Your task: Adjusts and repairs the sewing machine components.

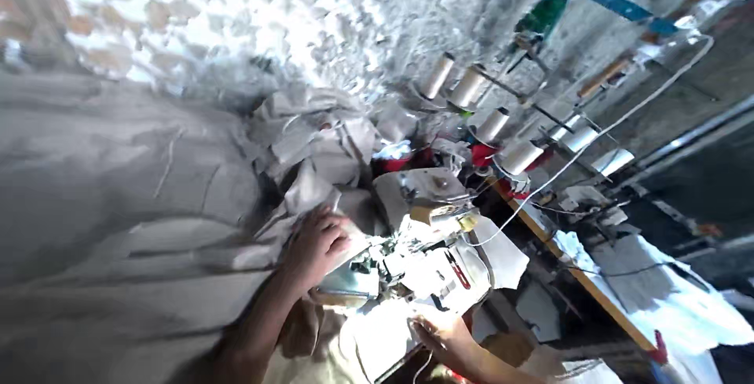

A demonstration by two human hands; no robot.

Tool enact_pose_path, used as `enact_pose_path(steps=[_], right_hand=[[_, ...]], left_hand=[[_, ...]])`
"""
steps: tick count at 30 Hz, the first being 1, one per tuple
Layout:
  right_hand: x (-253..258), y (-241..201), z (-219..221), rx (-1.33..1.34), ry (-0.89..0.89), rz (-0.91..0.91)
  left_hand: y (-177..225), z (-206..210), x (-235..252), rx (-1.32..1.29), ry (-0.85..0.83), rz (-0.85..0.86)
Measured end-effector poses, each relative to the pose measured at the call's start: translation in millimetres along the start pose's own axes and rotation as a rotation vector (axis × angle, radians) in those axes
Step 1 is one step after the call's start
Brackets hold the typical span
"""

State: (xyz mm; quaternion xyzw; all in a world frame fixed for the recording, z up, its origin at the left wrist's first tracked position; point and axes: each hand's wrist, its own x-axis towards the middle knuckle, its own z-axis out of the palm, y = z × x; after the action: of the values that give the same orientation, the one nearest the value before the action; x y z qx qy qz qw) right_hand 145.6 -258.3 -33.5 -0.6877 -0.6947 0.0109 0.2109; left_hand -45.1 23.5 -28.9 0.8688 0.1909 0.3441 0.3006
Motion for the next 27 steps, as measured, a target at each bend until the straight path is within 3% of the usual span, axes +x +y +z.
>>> enact_pose_path(steps=[7,13,18,22,27], right_hand=[[-16,5,18,0.052,0.159,-0.072],[-17,8,19,0.086,0.231,-0.033],[-28,15,14,0.118,0.127,-0.017],[-32,13,2,0.175,0.213,-0.026],[-31,12,4,0.238,0.120,0.034]], left_hand=[[2,-4,0,0.009,-0.075,-0.093],[30,-19,10,0.103,-0.254,-0.265],[46,-15,15,0.102,-0.237,-0.361],[56,-12,20,0.115,-0.229,-0.412],[55,-12,24,0.059,-0.229,-0.440]])
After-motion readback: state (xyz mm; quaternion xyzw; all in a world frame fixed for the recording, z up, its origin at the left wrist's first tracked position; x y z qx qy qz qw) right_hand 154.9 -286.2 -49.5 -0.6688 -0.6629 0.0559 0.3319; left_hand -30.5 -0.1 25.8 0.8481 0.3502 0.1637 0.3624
